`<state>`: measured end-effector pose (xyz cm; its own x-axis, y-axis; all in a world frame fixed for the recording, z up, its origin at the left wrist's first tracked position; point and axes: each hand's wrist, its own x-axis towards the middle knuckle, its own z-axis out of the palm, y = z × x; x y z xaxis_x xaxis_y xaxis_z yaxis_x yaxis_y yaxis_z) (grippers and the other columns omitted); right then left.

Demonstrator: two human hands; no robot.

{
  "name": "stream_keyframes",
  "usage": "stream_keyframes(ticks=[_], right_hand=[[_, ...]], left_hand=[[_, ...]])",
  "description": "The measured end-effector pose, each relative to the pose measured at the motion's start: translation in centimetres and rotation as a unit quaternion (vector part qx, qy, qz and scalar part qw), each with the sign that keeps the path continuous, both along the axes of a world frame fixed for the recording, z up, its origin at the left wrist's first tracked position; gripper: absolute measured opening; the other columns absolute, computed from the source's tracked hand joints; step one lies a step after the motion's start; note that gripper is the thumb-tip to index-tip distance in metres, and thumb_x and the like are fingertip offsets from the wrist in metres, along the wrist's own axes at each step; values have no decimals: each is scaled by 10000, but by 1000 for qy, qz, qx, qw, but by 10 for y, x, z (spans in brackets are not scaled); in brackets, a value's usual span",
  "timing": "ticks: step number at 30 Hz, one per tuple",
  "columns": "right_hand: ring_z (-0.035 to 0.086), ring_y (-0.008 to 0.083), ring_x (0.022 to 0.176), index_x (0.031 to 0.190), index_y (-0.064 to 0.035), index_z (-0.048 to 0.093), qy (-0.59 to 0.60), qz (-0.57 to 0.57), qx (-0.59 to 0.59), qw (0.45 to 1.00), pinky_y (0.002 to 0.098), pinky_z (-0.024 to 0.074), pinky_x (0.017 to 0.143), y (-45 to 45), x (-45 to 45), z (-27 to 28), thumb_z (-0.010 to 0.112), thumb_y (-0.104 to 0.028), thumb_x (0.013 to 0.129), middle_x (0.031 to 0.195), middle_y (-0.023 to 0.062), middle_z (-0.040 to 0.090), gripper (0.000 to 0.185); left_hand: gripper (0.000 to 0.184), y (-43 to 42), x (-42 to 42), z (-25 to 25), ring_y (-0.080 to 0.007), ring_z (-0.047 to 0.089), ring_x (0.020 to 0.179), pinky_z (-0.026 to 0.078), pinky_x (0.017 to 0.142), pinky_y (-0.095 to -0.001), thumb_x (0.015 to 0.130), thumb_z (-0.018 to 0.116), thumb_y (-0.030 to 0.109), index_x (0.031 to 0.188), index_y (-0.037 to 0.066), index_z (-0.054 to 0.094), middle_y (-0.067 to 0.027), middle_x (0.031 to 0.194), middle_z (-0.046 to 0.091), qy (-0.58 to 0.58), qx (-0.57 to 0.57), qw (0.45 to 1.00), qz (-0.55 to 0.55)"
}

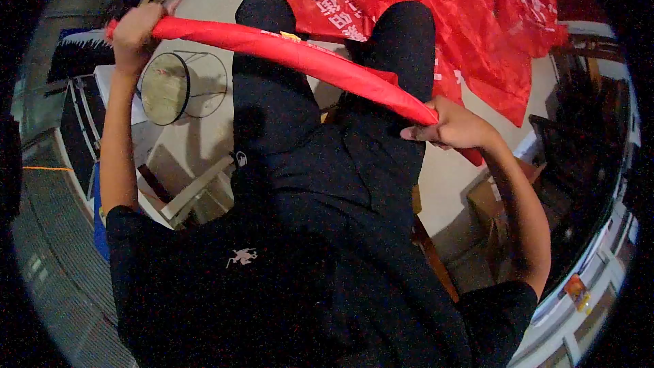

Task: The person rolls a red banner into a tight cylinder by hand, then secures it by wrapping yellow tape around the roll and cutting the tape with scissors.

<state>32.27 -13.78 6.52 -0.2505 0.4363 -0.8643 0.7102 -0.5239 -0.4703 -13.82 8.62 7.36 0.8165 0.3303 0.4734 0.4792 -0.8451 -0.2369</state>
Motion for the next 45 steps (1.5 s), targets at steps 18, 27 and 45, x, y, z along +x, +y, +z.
stream_keyframes(ticks=[18, 27, 45], right_hand=[[536, 224, 574, 843, -104, 642, -324, 409, 850, 78, 423, 424, 551, 107, 168, 197, 644, -472, 921, 706, 55, 593, 376], [632, 313, 890, 1114, -84, 585, -355, 298, 706, 536, 411, 509, 761, 45, 156, 152, 702, -66, 720, 942, 132, 629, 411], [476, 98, 499, 709, 18, 541, 111, -84, -64, 988, 293, 370, 462, -79, -7, -32, 670, -2, 746, 592, 2, 494, 136]], left_hand=[[199, -117, 91, -52, -160, 574, 592, 482, 596, -350, 776, 748, 175, 846, 15, 653, -49, 624, 577, 59, -738, 661, 125], [227, -126, 60, -25, -194, 636, 631, 510, 614, -345, 734, 770, 145, 919, 38, 696, -73, 726, 684, 145, -760, 629, 74], [137, -20, 29, 16, -235, 596, 625, 445, 553, -358, 755, 740, 133, 808, 83, 623, -64, 701, 581, 16, -22, 998, -64]])
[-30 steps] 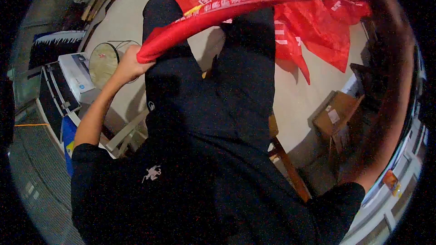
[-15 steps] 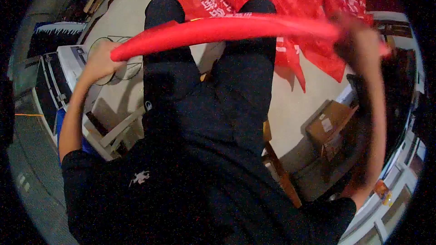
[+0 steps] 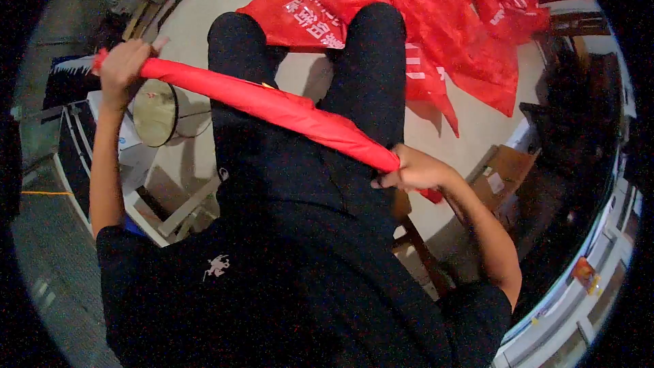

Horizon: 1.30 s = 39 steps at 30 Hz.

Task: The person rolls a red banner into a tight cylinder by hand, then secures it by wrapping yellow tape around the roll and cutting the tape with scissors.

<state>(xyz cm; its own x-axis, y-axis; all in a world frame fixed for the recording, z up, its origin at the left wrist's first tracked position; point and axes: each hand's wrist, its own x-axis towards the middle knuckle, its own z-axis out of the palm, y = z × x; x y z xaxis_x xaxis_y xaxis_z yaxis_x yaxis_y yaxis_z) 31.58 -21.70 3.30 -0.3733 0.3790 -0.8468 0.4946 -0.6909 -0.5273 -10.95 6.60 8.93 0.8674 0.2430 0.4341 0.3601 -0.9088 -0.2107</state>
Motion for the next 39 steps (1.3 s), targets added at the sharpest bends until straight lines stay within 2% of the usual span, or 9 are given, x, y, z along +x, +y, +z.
stream_keyframes(ticks=[3, 6, 11, 17, 21, 22, 27, 32, 39], right_hand=[[551, 248, 526, 732, 2, 567, -45, 83, 412, 907, 369, 426, 529, -15, 47, -50, 730, -73, 737, 588, 142, 532, 180], [687, 346, 743, 1114, -84, 672, -479, 182, 429, 744, 472, 514, 649, 32, 79, 20, 717, -150, 760, 808, 176, 683, 363], [656, 346, 1033, 1250, -78, 616, -502, 259, 680, 467, 408, 524, 884, 73, 158, 126, 640, 3, 787, 1153, 148, 676, 470], [641, 305, 1089, 1341, -42, 559, -418, 80, 737, 525, 396, 497, 956, 114, 182, 178, 656, -36, 812, 1200, 140, 661, 538], [664, 338, 964, 1315, -106, 588, -483, 171, 717, 473, 422, 530, 850, 108, 193, 148, 704, -79, 694, 1086, 146, 685, 632], [669, 346, 932, 1308, -122, 596, -489, 188, 705, 478, 428, 539, 823, 105, 193, 135, 716, -90, 664, 1057, 148, 691, 656], [667, 386, 752, 1154, -116, 657, -497, 201, 533, 654, 482, 523, 672, 80, 123, 62, 721, -191, 642, 850, 217, 676, 522], [643, 427, 724, 1041, -50, 707, -303, 58, 504, 807, 495, 506, 687, 56, 46, 19, 697, -125, 684, 748, 242, 642, 365], [657, 340, 900, 1078, -52, 613, -485, 132, 685, 527, 433, 502, 803, 81, 80, 49, 736, -79, 704, 940, 143, 686, 394]], left_hand=[[177, -6, -13, -40, -305, 647, 688, 485, 596, -414, 734, 752, 171, 843, 91, 637, -126, 737, 634, 135, -158, 973, 100], [180, -30, -3, -90, -378, 656, 736, 506, 649, -470, 731, 713, 161, 861, 70, 628, -161, 754, 662, 167, -338, 917, 129], [191, -95, 45, -81, -327, 636, 629, 495, 631, -404, 786, 718, 196, 846, 36, 634, -152, 656, 616, 124, -630, 753, 144], [359, -146, 69, -57, -103, 532, 525, 410, 453, -294, 826, 806, 346, 761, 55, 605, -14, 584, 560, 240, -867, 429, 75], [392, -148, 47, -64, -106, 549, 541, 430, 471, -296, 825, 798, 393, 781, 55, 605, -1, 593, 551, 243, -889, 386, -41], [335, -141, 32, -67, -195, 611, 603, 467, 544, -352, 815, 791, 358, 847, 55, 652, -52, 630, 605, 136, -744, 653, 37], [202, -55, 5, -32, -362, 649, 743, 506, 659, -417, 809, 705, 196, 982, 107, 650, -152, 765, 642, 112, -277, 928, 222], [250, -19, -19, -16, -312, 647, 739, 493, 623, -397, 736, 776, 134, 906, 112, 596, -110, 786, 640, -3, -30, 988, 151], [348, -47, -38, -73, -372, 652, 777, 500, 674, -481, 709, 710, 140, 1043, 139, 613, -148, 802, 652, 113, -281, 921, 245]])
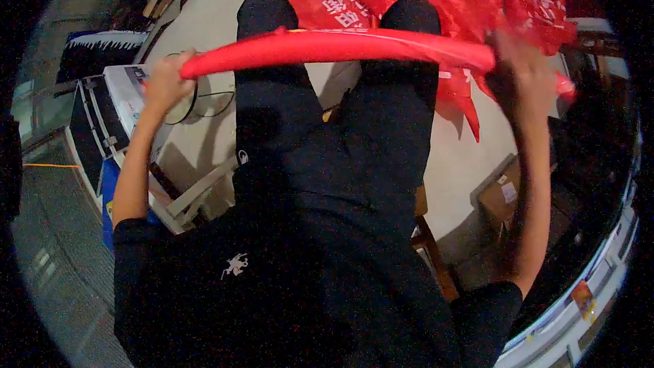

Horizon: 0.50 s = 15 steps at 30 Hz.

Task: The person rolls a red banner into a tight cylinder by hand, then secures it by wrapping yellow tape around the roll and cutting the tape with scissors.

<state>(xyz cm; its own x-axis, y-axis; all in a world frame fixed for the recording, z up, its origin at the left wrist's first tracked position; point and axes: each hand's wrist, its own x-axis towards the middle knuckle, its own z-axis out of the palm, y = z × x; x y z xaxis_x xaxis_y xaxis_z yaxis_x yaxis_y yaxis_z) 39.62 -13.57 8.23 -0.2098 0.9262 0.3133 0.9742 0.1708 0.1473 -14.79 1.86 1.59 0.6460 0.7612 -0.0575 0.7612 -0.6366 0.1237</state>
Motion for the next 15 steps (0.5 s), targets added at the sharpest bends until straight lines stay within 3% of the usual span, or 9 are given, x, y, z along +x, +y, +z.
stream_keyframes(ticks=[3, 5, 6, 7, 10, 12, 13, 15], right_hand=[[637, 331, 954, 1049, -59, 596, -71, -11, 32, 997, 433, 494, 809, 11, 9, 7, 721, -70, 713, 1017, 127, 674, 359], [624, 329, 951, 1012, -52, 582, -28, 47, -75, 996, 439, 475, 818, 8, 13, 0, 724, -82, 701, 1003, 124, 663, 343], [612, 333, 927, 991, -49, 567, -18, 94, -12, 995, 443, 453, 807, 4, 19, -17, 725, -79, 693, 956, 119, 647, 339], [614, 334, 963, 1014, -58, 571, 16, 52, -104, 993, 433, 453, 835, -2, 15, -14, 740, -72, 688, 962, 120, 643, 367], [612, 342, 982, 1076, -43, 596, 157, 13, -202, 967, 411, 471, 856, -17, 24, -25, 802, -98, 693, 996, 140, 639, 438], [613, 313, 974, 1120, -14, 603, 285, 32, -266, 920, 388, 496, 847, -26, 29, -39, 855, -159, 705, 1035, 144, 630, 507], [621, 259, 1011, 1140, -21, 605, 278, 8, -324, 904, 369, 502, 879, -30, 29, -46, 863, -200, 723, 1075, 119, 638, 522], [620, 231, 1051, 1185, -44, 611, 387, -24, -368, 845, 358, 506, 915, -39, 28, -57, 853, -206, 743, 1117, 96, 640, 529]], left_hand=[[305, -29, 18, -8, -371, 653, 778, 502, 674, -481, 743, 681, 165, 1040, 140, 619, -150, 794, 652, -60, -13, 996, -60], [302, -39, 21, -12, -374, 652, 786, 507, 675, -473, 742, 685, 167, 1036, 130, 623, -148, 796, 655, -49, 17, 999, -2], [318, -41, 17, -14, -369, 654, 791, 506, 676, -466, 733, 698, 159, 1042, 127, 626, -146, 813, 660, -29, 21, 999, 8], [335, -40, 10, -17, -364, 655, 797, 504, 678, -459, 724, 711, 150, 1048, 124, 629, -144, 831, 664, -10, 26, 1000, 14], [429, -38, -18, -29, -345, 660, 807, 499, 684, -444, 663, 749, 68, 1074, 116, 637, -137, 879, 669, -28, 46, 998, -13], [445, -37, -28, -26, -342, 655, 800, 497, 688, -440, 640, 752, 26, 1063, 101, 634, -132, 874, 665, -20, 65, 998, -19], [439, -37, -31, -24, -345, 649, 794, 498, 691, -439, 634, 751, 13, 1049, 89, 630, -131, 863, 661, -23, 84, 996, -23], [423, -35, -46, -30, -346, 643, 789, 496, 692, -434, 633, 753, 14, 1031, 81, 628, -129, 863, 657, -14, 92, 995, -24]])
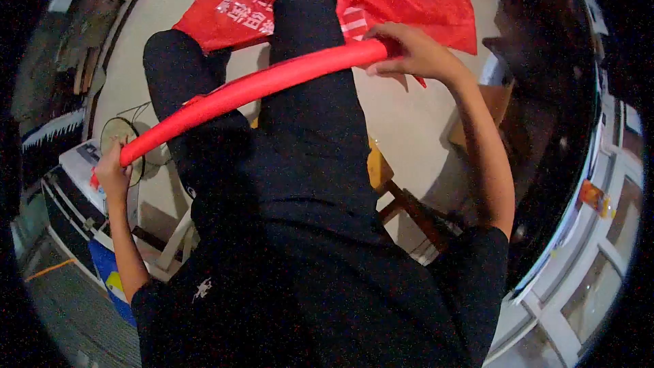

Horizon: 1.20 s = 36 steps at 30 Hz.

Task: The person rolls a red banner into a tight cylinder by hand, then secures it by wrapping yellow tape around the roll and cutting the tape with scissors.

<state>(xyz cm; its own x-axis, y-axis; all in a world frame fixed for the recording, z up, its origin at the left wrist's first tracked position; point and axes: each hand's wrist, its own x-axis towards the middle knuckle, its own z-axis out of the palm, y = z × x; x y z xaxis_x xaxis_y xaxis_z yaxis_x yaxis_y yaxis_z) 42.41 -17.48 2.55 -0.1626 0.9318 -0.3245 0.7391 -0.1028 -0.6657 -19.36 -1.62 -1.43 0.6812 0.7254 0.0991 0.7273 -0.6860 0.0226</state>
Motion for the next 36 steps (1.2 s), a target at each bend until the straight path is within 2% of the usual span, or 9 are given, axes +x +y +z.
stream_keyframes(ticks=[7, 14, 18, 22, 26, 27, 30, 34, 36], right_hand=[[607, 152, 1034, 1233, -83, 613, 87, -95, -21, 992, 331, 501, 929, -11, 12, -10, 796, -219, 820, 1114, 33, 650, 472], [629, 194, 1080, 1214, -97, 669, 101, -131, -16, 986, 347, 503, 972, -19, 10, -10, 788, -187, 820, 1199, 58, 653, 421], [629, 226, 1083, 1213, -109, 676, -15, -80, 92, 992, 362, 495, 964, -21, 9, -12, 798, -223, 796, 1197, 82, 655, 450], [565, 306, 1188, 1241, -114, 643, -229, 42, 215, 948, 417, 422, 1038, -8, -2, 9, 841, -335, 708, 1281, 123, 601, 610], [533, 295, 1239, 1272, -49, 604, 34, 67, 174, 982, 410, 358, 1097, 33, -43, 51, 763, -345, 796, 1319, 141, 568, 583], [506, 294, 1287, 1334, -7, 552, 93, 88, 126, 984, 408, 356, 1103, 46, -55, 54, 655, -574, 810, 1367, 141, 545, 780], [510, 271, 1289, 1360, -6, 528, 252, 146, -15, 956, 385, 376, 1091, 80, -99, 44, 624, -639, 831, 1370, 141, 542, 831], [582, 255, 1206, 1408, 27, 451, 475, 210, -306, 798, 344, 463, 1012, 107, -137, -9, 597, -696, 833, 1321, 195, 567, 935], [665, 213, 963, 1352, 18, 505, 523, 222, -460, 682, 302, 536, 872, 102, -156, -14, 513, -553, 969, 1224, 218, 610, 688]], left_hand=[[334, 0, -28, 5, -355, 610, 775, 464, 663, -435, 627, 748, 3, 921, 48, 596, -138, 845, 613, 16, 44, 999, 19], [387, -4, -36, 3, -373, 626, 810, 479, 696, -427, 621, 728, -26, 980, 31, 595, -154, 886, 631, -9, 65, 998, -2], [309, -2, -25, 14, -353, 592, 734, 459, 637, -420, 626, 749, 14, 888, 41, 587, -138, 790, 584, 2, 72, 997, 5], [408, -2, -5, 39, -316, 638, 781, 486, 656, -390, 646, 769, 71, 1044, 71, 678, -122, 870, 652, -50, 52, 996, -54], [314, 11, 40, 67, -279, 627, 699, 472, 606, -365, 696, 782, 175, 991, 105, 701, -82, 826, 658, -37, 151, 983, -98], [246, 16, 52, 72, -253, 593, 647, 448, 570, -354, 719, 776, 178, 936, 108, 686, -61, 772, 620, -36, 179, 977, -106], [156, 22, 82, 90, -206, 526, 570, 402, 511, -333, 755, 762, 172, 846, 112, 651, -27, 684, 538, -49, 249, 955, -152], [130, 25, 127, 109, -174, 494, 551, 376, 490, -309, 771, 747, 170, 811, 112, 638, -3, 645, 476, -59, 297, 927, -219], [128, 29, 127, 111, -176, 497, 555, 381, 496, -313, 766, 746, 171, 819, 117, 642, 0, 646, 475, -47, 301, 927, -219]])
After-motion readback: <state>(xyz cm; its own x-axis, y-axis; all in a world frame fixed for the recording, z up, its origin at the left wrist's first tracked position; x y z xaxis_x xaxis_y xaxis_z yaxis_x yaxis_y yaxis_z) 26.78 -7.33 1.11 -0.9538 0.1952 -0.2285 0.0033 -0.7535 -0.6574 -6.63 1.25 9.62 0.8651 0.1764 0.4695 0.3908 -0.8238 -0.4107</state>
